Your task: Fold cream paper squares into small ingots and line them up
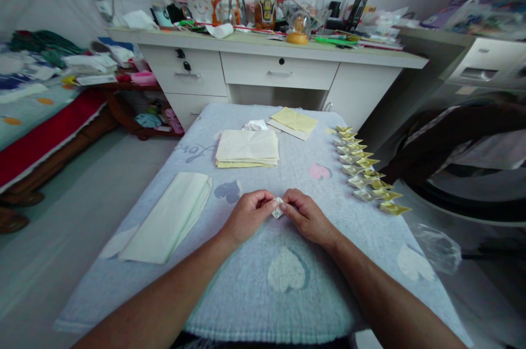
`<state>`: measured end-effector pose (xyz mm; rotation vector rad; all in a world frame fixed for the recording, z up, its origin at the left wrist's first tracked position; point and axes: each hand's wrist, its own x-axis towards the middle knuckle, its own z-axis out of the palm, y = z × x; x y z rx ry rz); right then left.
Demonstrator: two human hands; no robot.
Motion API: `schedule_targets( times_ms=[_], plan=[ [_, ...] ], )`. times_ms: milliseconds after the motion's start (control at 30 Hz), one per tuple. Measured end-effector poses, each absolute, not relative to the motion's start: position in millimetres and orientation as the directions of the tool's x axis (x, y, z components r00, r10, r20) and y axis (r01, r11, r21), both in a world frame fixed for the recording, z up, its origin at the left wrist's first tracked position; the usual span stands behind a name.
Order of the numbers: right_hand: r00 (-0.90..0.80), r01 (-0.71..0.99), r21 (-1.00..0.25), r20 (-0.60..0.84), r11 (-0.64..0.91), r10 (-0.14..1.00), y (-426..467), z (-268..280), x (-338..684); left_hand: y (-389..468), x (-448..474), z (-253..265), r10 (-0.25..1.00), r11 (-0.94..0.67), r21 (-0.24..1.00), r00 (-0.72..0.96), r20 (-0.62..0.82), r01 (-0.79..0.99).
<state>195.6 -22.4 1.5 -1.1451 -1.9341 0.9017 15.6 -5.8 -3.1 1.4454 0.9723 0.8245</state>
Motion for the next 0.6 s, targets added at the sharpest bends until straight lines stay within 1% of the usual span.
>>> schedule_targets(
  times_ms=[200,333,433,600],
  plan=[
    [-0.394,0.466,-0.786,0.228,0.407,0.89,-22.5,-0.4,195.4,-3.5,15.9,-5.7,0.91,-0.04,0.99,0.415,-0.021,0.138],
    [-0.403,0.569,-0.712,0.193,0.41,0.895,-21.3,0.4,195.5,-4.9,17.9,-8.9,0.922,-0.092,0.983,0.387,0.024,0.157],
    [-0.368,0.665,-0.632,0.185,0.397,0.911,-20.9,1.8,194.9,-5.4,17.5,-11.0,0.936,-0.18,0.942,0.344,0.075,0.284],
    [-0.282,0.751,-0.566,0.193,0.341,0.94,-19.8,-2.6,193.5,-4.1,15.6,-11.4,0.912,-0.338,0.791,0.384,0.142,0.51]
  ],
)
